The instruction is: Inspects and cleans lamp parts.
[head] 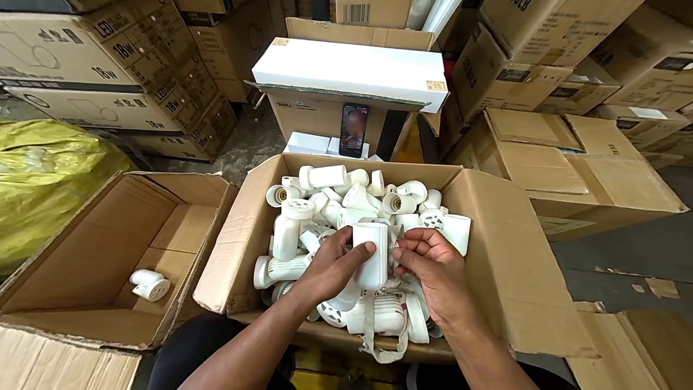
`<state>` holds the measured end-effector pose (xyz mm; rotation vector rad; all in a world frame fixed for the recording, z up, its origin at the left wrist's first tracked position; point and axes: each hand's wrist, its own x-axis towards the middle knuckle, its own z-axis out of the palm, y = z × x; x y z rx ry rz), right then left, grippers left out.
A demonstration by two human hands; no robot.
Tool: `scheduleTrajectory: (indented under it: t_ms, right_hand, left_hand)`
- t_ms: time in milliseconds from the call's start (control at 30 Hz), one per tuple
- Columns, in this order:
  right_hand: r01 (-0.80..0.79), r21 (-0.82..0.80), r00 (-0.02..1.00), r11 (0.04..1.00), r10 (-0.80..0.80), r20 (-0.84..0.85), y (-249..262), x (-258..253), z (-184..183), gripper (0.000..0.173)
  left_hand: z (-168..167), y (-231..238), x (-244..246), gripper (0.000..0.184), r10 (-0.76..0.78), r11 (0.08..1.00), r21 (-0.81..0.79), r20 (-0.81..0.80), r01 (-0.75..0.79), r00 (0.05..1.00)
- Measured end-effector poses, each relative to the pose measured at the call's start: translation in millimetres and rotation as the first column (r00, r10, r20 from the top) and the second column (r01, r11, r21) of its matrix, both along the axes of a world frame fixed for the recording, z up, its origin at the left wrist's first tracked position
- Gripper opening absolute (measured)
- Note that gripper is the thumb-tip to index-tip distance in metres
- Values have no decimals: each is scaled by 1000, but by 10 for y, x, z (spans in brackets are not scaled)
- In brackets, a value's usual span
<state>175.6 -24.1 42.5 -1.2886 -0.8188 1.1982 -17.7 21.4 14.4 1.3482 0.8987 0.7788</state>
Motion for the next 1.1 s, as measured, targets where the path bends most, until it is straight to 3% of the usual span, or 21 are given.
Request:
scheduleTrajectory:
  t_ms: [100,233,567,833,1100]
  right_hand:
    - [-12,148,990,989,-10,142,-33,-36,-48,49]
    - [-30,196,984,980,-5,176,-57,-75,-75,60]
    - [-89,253,936,963,-6,353,-103,-84,-83,58]
    - [-4,223,973,975,-48,227,-49,-50,-102,63]
    - [-25,219,961,975,-37,275,-60,-80,-87,60]
  left_hand:
    - [10,-13,9,36,-6,1000,-27,13,7,1000]
    - [9,-8,5,36,-5,999,-35,12,6,1000]
    - [-15,7,4,39,21,999,-40,2,-21,1000]
    - [14,-8,20,37,3,998,-58,60,1,998]
    - [11,-3,4,38,4,998,-59,78,0,997]
